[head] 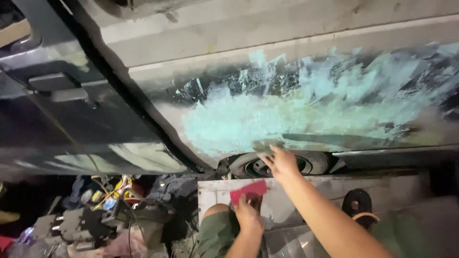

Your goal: The person scrapes a light-colored substance off the side of a dark vehicle using a red scraper and a metal tool. They repeatedly switch between the two tools to remove the material from the car's surface.

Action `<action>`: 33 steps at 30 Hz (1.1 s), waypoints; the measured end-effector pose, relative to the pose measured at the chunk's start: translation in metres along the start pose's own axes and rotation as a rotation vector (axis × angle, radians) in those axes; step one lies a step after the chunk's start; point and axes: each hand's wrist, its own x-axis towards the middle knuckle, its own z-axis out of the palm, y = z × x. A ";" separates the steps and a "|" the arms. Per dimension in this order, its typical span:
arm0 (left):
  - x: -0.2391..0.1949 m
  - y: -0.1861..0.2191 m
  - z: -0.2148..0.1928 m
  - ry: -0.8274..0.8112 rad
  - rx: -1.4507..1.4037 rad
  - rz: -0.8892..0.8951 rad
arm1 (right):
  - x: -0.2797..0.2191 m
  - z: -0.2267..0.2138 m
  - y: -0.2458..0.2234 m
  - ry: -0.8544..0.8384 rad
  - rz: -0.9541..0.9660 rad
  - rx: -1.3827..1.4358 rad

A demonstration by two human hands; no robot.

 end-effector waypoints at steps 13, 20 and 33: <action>-0.042 -0.003 -0.016 0.059 0.424 -0.181 | -0.104 0.073 -0.092 -0.129 -0.082 0.149; -0.076 0.010 0.013 0.079 0.343 -0.250 | -0.131 0.019 -0.143 -0.058 -1.283 -0.620; -0.073 0.000 0.015 0.084 0.399 -0.285 | 0.044 -0.031 -0.111 0.173 -2.125 -1.671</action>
